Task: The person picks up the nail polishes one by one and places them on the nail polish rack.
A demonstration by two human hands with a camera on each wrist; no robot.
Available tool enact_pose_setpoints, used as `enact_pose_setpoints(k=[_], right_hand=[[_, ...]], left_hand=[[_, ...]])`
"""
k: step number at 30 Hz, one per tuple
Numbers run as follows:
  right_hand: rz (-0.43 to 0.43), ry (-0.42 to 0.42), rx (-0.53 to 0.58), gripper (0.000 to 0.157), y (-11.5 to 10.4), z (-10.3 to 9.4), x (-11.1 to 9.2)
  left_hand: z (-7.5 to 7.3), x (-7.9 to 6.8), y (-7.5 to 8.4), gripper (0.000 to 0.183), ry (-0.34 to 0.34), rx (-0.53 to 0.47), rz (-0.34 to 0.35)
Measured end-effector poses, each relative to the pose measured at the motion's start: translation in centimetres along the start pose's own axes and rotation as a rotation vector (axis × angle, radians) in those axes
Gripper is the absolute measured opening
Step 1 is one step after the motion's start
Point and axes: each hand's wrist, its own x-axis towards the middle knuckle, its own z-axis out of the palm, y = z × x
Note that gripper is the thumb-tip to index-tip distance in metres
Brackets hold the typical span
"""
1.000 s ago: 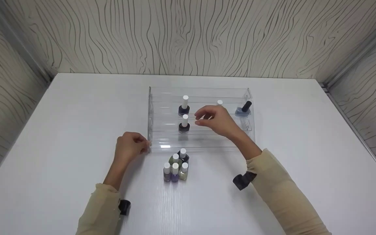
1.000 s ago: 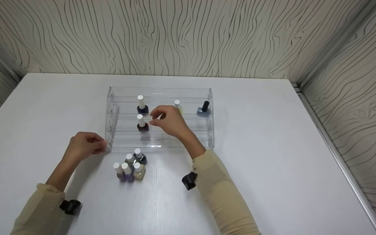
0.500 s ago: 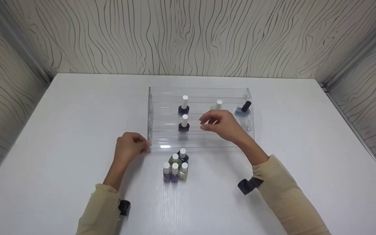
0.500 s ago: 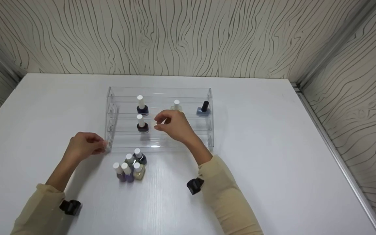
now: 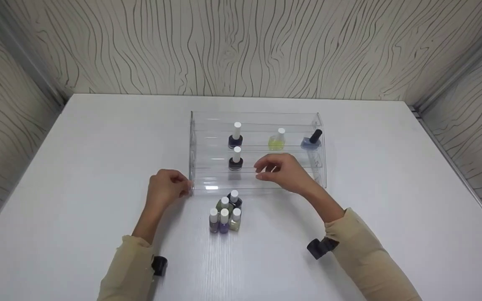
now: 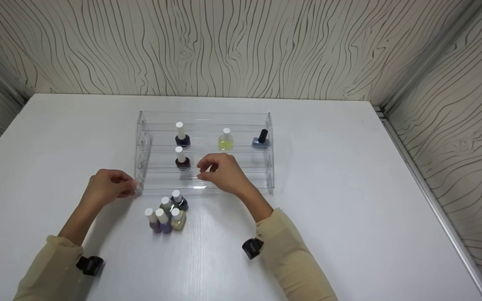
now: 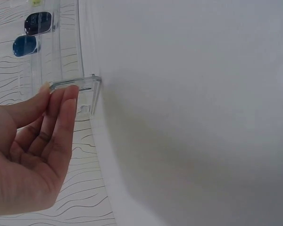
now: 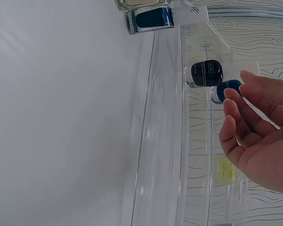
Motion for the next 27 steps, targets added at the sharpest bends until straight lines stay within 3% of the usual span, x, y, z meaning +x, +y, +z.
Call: enact_pose_setpoints(k=[27], right_hand=[[-0.068, -0.171, 0.047, 0.021, -0.4, 4.3, -0.4]], left_hand=[[0.0, 0.0, 0.0, 0.008, 0.007, -0.007, 0.026]])
